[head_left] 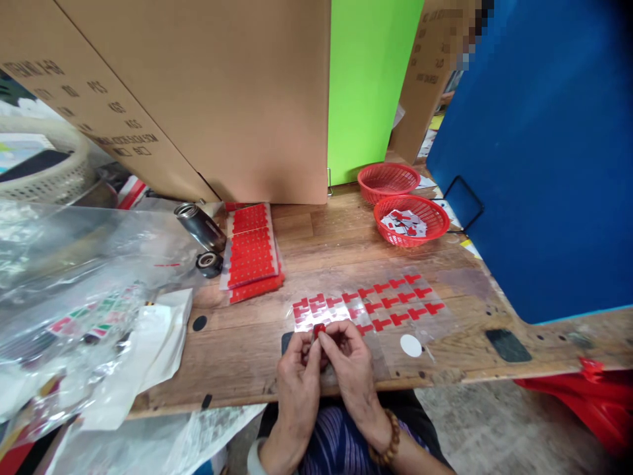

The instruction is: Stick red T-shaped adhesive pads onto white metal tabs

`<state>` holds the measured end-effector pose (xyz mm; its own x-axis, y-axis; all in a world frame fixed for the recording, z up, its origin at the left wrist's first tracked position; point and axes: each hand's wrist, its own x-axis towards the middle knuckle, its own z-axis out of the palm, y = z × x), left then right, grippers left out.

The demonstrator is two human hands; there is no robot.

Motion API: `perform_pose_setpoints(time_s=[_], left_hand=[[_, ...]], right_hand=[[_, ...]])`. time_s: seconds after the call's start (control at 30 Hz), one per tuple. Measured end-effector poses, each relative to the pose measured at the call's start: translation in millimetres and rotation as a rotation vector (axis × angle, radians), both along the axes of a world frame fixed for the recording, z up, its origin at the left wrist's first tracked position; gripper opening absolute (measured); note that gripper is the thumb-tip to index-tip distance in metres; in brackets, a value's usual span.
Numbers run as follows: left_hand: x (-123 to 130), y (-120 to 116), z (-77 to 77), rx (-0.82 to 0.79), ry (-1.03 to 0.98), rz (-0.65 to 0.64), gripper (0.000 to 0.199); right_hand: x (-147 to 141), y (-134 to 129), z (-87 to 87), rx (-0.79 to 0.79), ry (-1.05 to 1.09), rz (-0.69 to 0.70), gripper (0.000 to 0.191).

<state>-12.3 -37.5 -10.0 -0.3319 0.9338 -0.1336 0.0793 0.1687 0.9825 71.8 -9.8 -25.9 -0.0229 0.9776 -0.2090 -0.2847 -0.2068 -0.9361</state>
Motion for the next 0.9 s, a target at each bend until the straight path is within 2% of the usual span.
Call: perform_pose_setpoints(time_s=[0.23,0.4,0.47,0.57,0.73,0.9], left_hand=[[-1.2,-0.7,-0.2,0.018,0.073,-0.007,0.022],[0.7,0.8,1.4,0.038,0.171,-0.01,0.02],[1.6,0.6,3.3,0.052,0.224,-0.013,0.019],[1.7,-1.0,5.4,0.08,0.328,-0.024,0.017],[-0.5,-3.6,2.6,0.128,0.477,-0.047,0.019],[-2.1,-1.3,-2.5,0.137,0.533,-0.035,0.019]], right_hand=[[-0.2,3.6,-2.5,0.079,-0.034,-0.033,0.013],[-0.2,1.0,-1.5,0.27,-0.198,-0.121,0.011],[-0.2,0.3,0.3,0.301,-0.229,-0.138,0.011],[0.2,2.3,6.0,0.188,-0.143,-0.106,0.012],[1.4,7.6,18.5,-0.055,0.305,-0.004,0.03],[1.8,6.2,21.9,-0.141,0.345,0.01,0.027]])
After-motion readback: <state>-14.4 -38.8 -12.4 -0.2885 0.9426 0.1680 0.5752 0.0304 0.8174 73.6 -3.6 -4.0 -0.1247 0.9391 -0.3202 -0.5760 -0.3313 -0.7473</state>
